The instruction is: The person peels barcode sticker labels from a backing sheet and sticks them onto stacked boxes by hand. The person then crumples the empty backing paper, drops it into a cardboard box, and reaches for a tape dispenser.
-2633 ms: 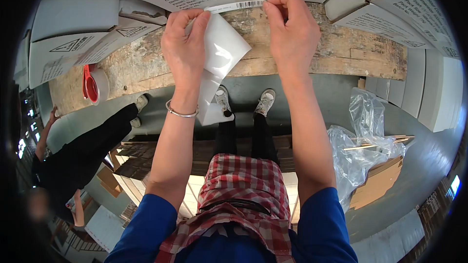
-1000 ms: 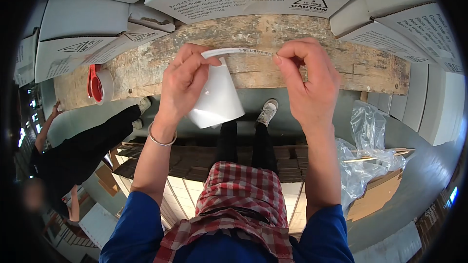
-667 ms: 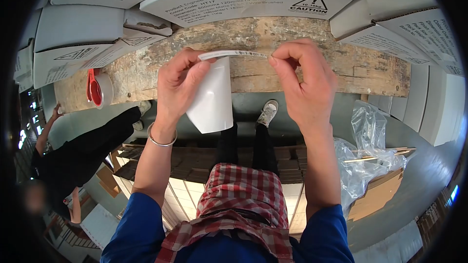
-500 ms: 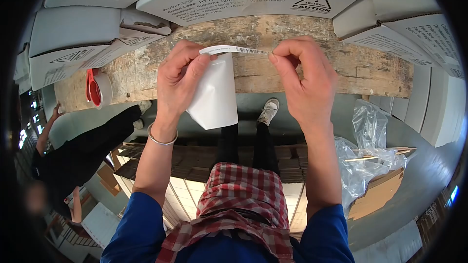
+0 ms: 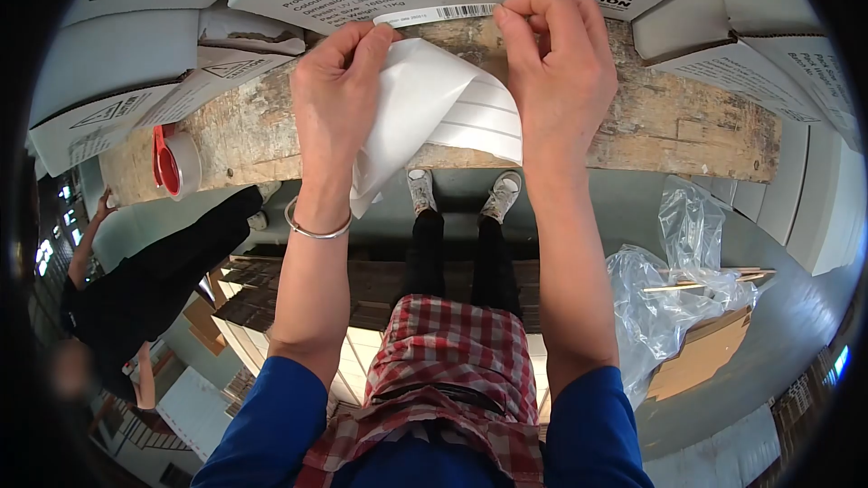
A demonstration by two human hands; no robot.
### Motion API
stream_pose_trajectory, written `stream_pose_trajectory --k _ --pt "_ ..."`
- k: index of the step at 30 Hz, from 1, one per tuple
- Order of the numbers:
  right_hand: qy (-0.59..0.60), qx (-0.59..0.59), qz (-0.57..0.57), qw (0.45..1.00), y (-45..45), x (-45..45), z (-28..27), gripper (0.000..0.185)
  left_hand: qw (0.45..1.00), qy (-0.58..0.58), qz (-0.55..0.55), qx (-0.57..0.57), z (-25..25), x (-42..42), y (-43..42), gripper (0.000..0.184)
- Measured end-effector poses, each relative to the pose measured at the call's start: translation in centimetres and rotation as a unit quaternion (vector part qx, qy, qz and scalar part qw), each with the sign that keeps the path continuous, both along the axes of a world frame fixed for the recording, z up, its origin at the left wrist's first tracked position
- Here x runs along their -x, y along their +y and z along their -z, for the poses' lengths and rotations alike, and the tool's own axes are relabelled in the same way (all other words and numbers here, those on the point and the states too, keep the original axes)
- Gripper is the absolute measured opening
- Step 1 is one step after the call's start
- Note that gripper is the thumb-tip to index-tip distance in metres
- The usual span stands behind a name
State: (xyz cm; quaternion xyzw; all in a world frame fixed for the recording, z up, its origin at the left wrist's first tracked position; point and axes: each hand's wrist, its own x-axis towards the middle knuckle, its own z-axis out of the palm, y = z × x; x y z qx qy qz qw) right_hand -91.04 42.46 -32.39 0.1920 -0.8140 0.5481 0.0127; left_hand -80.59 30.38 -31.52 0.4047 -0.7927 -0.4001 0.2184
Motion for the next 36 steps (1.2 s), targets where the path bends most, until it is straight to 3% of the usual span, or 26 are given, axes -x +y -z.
stream_pose_trajectory --k 12,15,20,23,24,27,28,31,32,33,35,36 --pt "0.063 -0.015 0.024 0.998 -0.5 0.1 0.7 0.01 1.0 -0.01 -0.027 -0.005 -0.1 0.7 0.1 0.02" --pt "0.153 -0.06 0.049 0.985 -0.7 0.2 1.2 0.011 0.999 -0.007 -0.034 -0.017 -0.2 0.9 0.1 0.021" --pt "0.149 -0.111 0.089 0.979 -0.1 0.4 1.0 0.012 0.999 -0.014 -0.039 -0.005 -0.6 0.6 -0.4 0.024" --pt "0.124 -0.096 0.059 0.986 1.2 1.0 0.4 0.01 0.99 -0.137 -0.007 -0.028 -1.9 -0.3 -1.7 0.022" --pt "0.132 -0.092 0.06 0.985 1.0 1.1 0.0 0.01 0.991 -0.13 -0.007 -0.024 -1.8 -0.3 -1.7 0.022" --pt "0.171 -0.054 -0.129 0.975 0.2 0.4 -0.7 0.013 0.977 0.115 0.122 -0.135 -0.3 -0.4 -1.5 0.019" --pt "0.172 -0.054 -0.127 0.975 0.9 0.5 -0.4 0.013 0.976 0.116 0.124 -0.136 -0.5 -0.5 -1.6 0.019" --pt "0.185 -0.194 -0.052 0.962 4.3 2.3 -0.3 0.02 0.991 -0.032 0.115 -0.063 -2.2 -1.6 -2.9 0.021" --pt "0.188 -0.191 -0.056 0.962 5.1 2.3 -1.1 0.02 0.992 -0.03 0.11 -0.06 -3.3 -2.3 -2.7 0.021" --pt "0.084 -0.114 -0.098 0.985 5.8 2.2 -2.5 0.022 0.985 -0.031 0.137 -0.102 -4.8 -3.0 -2.4 0.022" --pt "-0.127 0.04 -0.177 0.975 7.1 1.7 -6.0 0.027 0.963 -0.033 0.196 -0.184 -8.3 -4.3 -1.3 0.025" --pt "-0.121 0.043 -0.179 0.975 7.2 1.2 -7.8 0.027 0.964 -0.028 0.196 -0.179 -10.3 -4.8 -0.8 0.025"
